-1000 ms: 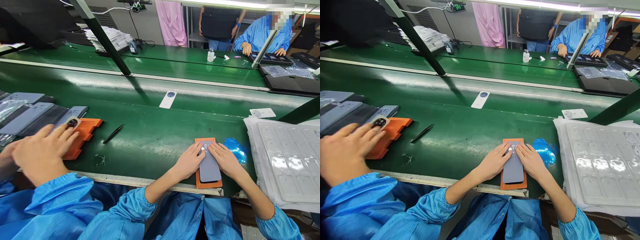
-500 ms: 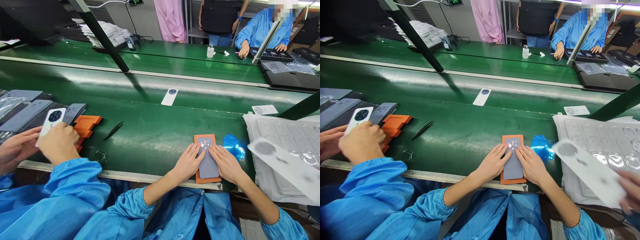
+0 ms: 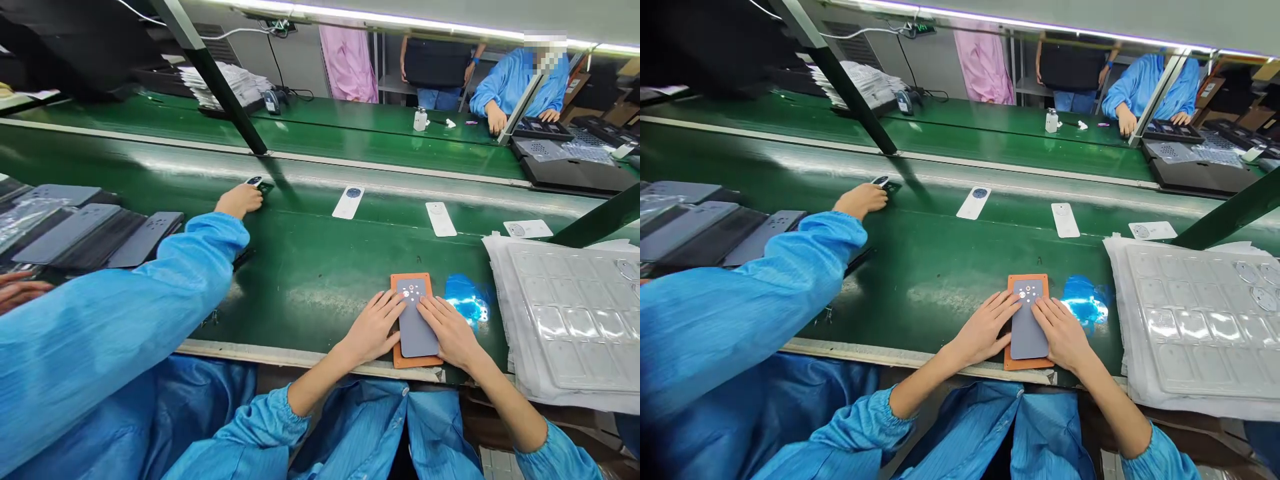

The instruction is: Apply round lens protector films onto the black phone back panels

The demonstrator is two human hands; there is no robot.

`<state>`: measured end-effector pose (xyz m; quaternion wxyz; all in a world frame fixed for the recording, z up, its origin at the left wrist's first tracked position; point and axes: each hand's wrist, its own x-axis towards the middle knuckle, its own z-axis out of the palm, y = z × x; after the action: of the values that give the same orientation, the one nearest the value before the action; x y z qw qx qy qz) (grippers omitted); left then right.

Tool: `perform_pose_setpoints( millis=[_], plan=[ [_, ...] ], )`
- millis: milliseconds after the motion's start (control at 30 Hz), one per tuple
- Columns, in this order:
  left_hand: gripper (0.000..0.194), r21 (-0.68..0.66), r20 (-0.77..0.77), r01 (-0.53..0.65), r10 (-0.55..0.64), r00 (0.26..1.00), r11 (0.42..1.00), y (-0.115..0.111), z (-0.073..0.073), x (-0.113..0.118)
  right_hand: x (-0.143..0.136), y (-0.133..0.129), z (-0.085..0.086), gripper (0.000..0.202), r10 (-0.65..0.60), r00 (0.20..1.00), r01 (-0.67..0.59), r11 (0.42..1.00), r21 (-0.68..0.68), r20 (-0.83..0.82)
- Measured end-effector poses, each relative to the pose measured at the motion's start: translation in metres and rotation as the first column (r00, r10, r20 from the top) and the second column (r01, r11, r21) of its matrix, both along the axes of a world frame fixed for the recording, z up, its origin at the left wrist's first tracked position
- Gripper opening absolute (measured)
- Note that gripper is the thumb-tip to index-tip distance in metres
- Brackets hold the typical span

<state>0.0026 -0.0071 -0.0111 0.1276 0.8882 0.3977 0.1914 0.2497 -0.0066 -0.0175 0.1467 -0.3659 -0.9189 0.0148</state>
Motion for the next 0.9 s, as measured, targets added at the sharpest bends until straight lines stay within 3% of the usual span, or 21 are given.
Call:
perform_pose_setpoints(
  millis=[100,167,200,267,333,400,500,667,767,900],
  plan=[
    [0.068,-0.078,0.229,-0.072,0.088,0.969,0.994,0.005,-0.004,-0.003,0.005,0.0,-0.002,0.052,0.016,0.979,-0.011,1.0,0.022,-0.201],
    [0.069,-0.169,0.407,-0.151,0.208,0.889,0.974,0.008,-0.002,0.001,0.002,0.0,-0.001,0.041,-0.043,0.882,0.017,0.998,-0.058,-0.469],
    [0.067,-0.237,0.501,-0.166,0.267,0.823,0.957,0.009,0.001,0.004,-0.001,-0.001,0.0,0.035,-0.116,0.779,0.043,0.99,-0.132,-0.616],
    [0.054,-0.392,0.659,-0.095,0.351,0.665,0.915,0.008,0.009,0.012,-0.01,-0.003,0.003,0.028,-0.307,0.493,0.057,0.945,-0.322,-0.814],
    [0.032,-0.494,0.742,0.019,0.409,0.532,0.87,0.004,0.018,0.02,-0.02,-0.004,0.006,0.027,-0.469,0.255,0.001,0.874,-0.485,-0.845],
    [0.021,-0.521,0.752,0.032,0.442,0.488,0.853,-0.001,0.027,0.025,-0.029,-0.006,0.007,0.03,-0.552,0.156,-0.075,0.821,-0.567,-0.819],
    [0.016,-0.429,0.733,-0.092,0.406,0.546,0.899,-0.011,0.039,0.031,-0.039,-0.01,0.008,0.031,-0.565,0.134,-0.116,0.807,-0.579,-0.814],
    [0.007,-0.075,0.745,-0.123,0.138,0.653,0.99,-0.024,0.053,0.04,-0.043,-0.015,0.009,0.029,-0.46,0.184,-0.154,0.859,-0.488,-0.869],
    [0.008,0.086,0.755,-0.113,0.009,0.655,0.99,-0.028,0.057,0.045,-0.039,-0.015,0.01,0.032,-0.363,0.272,-0.13,0.904,-0.408,-0.891],
    [0.008,0.115,0.768,-0.102,-0.023,0.64,0.988,-0.031,0.06,0.05,-0.033,-0.016,0.011,0.03,-0.308,0.25,-0.139,0.927,-0.349,-0.918]
  ],
)
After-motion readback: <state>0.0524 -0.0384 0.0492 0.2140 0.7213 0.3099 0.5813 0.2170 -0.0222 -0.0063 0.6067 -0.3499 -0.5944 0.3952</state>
